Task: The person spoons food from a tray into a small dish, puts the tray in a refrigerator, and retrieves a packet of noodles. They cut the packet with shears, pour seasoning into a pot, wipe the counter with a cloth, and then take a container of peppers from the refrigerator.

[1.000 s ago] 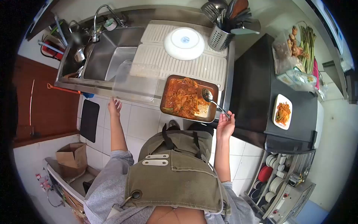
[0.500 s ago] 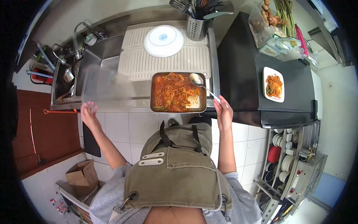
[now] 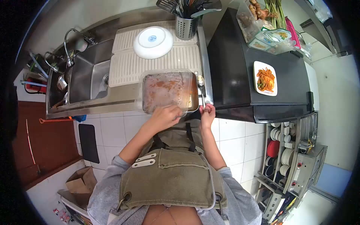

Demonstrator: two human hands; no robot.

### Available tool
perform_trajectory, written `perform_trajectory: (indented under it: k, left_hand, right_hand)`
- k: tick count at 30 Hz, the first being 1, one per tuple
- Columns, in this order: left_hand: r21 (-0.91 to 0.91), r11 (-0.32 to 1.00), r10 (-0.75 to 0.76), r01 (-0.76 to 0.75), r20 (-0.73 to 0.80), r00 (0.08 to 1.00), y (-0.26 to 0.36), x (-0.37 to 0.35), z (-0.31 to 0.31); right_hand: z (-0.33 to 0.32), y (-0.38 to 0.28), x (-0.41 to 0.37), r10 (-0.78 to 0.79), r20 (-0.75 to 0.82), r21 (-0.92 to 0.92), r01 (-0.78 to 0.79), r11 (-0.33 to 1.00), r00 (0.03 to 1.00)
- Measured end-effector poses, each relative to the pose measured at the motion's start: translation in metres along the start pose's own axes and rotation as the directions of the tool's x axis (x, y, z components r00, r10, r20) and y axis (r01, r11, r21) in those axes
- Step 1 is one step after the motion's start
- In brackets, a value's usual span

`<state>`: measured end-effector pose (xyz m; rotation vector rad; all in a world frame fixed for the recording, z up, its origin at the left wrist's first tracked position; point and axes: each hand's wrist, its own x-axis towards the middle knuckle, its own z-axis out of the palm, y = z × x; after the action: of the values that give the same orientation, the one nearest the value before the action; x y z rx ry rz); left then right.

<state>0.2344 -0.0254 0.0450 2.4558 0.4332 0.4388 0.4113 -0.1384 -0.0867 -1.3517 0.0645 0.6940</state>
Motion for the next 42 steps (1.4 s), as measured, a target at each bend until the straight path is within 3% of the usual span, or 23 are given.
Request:
perform_trajectory:
  k: [6, 9, 12, 13, 15, 19, 25, 27, 28, 29, 32, 33, 34, 35, 36, 37, 39, 40, 41, 42]
  left_hand:
    - [0.073, 0.997, -0.01, 0.002, 0.1, 0.995, -0.016, 0.02, 0.058]
    - [0.008, 1.0, -0.001, 0.0, 0.063, 0.998, -0.014, 0.029, 0.064]
    - [-0.047, 0.999, 0.023, -0.023, -0.003, 1.0, -0.016, 0.033, 0.07]
    - [-0.051, 0.998, 0.023, -0.023, -0.004, 1.0, -0.017, 0.035, 0.072]
    - [-0.071, 0.997, 0.026, -0.031, -0.058, 0.998, -0.018, 0.036, 0.077]
    - [-0.056, 0.997, -0.051, 0.048, -0.046, 0.998, -0.02, 0.033, 0.083]
    - [-0.365, 0.929, -0.054, 0.062, 0.03, 0.998, -0.027, 0.03, 0.064]
    - [-0.125, 0.984, -0.161, 0.128, -0.305, 0.939, -0.027, 0.021, 0.041]
    - [-0.07, 0.947, -0.315, 0.312, -0.382, 0.869, -0.035, 0.014, 0.033]
    - [-0.031, 0.874, -0.443, 0.486, -0.462, 0.768, -0.046, 0.003, 0.023]
    - [-0.111, 0.757, -0.596, 0.644, -0.522, 0.61, -0.091, -0.056, 0.022]
    - [-0.14, 0.715, -0.646, 0.685, -0.508, 0.57, -0.102, -0.073, 0.032]
    - [-0.136, 0.727, -0.636, 0.673, -0.502, 0.585, -0.103, -0.081, 0.041]
    - [-0.239, 0.711, -0.67, 0.661, -0.517, 0.533, -0.106, -0.087, 0.047]
    - [-0.341, 0.686, -0.707, 0.642, -0.521, 0.479, -0.107, -0.09, 0.05]
    - [-0.333, 0.698, -0.699, 0.634, -0.512, 0.499, -0.105, -0.09, 0.049]
    - [-0.632, 0.471, -0.881, 0.616, -0.299, 0.367, -0.096, -0.087, 0.049]
    - [-0.684, 0.408, -0.911, 0.604, -0.261, 0.32, -0.097, -0.089, 0.057]
    - [-0.676, 0.421, -0.903, 0.605, -0.251, 0.347, -0.093, -0.092, 0.055]
    - [-0.788, 0.215, -0.958, 0.577, -0.057, 0.28, -0.087, -0.094, 0.051]
  right_hand:
    - [-0.005, 0.02, -0.002, -0.018, -0.009, -0.07, 0.017, 0.997, 1.0]
    - [-0.011, 0.014, 0.004, 0.062, 0.042, -0.179, -0.053, 0.982, 0.997]
    - [-0.015, 0.011, 0.007, -0.139, 0.04, -0.389, 0.143, 0.91, 0.99]
    - [-0.014, 0.006, 0.005, -0.14, 0.038, -0.392, 0.143, 0.909, 0.989]
    - [-0.012, -0.007, 0.001, -0.39, 0.119, -0.667, 0.364, 0.65, 0.913]
    - [0.006, -0.031, -0.005, -0.29, 0.229, -0.676, 0.366, 0.639, 0.929]
    - [0.021, -0.02, 0.004, -0.202, 0.333, -0.568, 0.367, 0.737, 0.921]
    - [0.021, -0.022, 0.009, -0.13, 0.326, -0.633, 0.319, 0.705, 0.936]
    - [0.024, -0.027, 0.007, -0.188, 0.348, -0.687, 0.386, 0.616, 0.918]
    - [0.027, -0.031, 0.005, -0.195, 0.34, -0.685, 0.385, 0.619, 0.92]
    - [0.036, -0.047, -0.004, -0.319, 0.354, -0.824, 0.454, 0.337, 0.879]
    - [0.041, -0.06, -0.015, -0.328, 0.34, -0.829, 0.446, 0.338, 0.881]
    - [0.048, -0.077, -0.03, -0.503, 0.439, -0.763, 0.605, 0.229, 0.744]
    - [0.054, -0.095, -0.046, -0.646, 0.516, -0.683, 0.725, 0.086, 0.563]
    - [0.053, -0.114, -0.066, -0.691, 0.526, -0.664, 0.747, 0.03, 0.495]
    - [0.048, -0.134, -0.084, -0.729, 0.533, -0.648, 0.761, -0.027, 0.428]
    - [0.035, -0.175, -0.103, -0.885, 0.446, -0.653, 0.726, -0.218, 0.135]
    - [0.037, -0.195, -0.106, -0.926, 0.365, -0.723, 0.656, -0.218, 0.094]
    - [0.036, -0.211, -0.103, -0.957, 0.286, -0.788, 0.578, -0.21, 0.043]
    - [0.026, -0.218, -0.1, -0.935, 0.28, -0.842, 0.523, -0.13, 0.219]
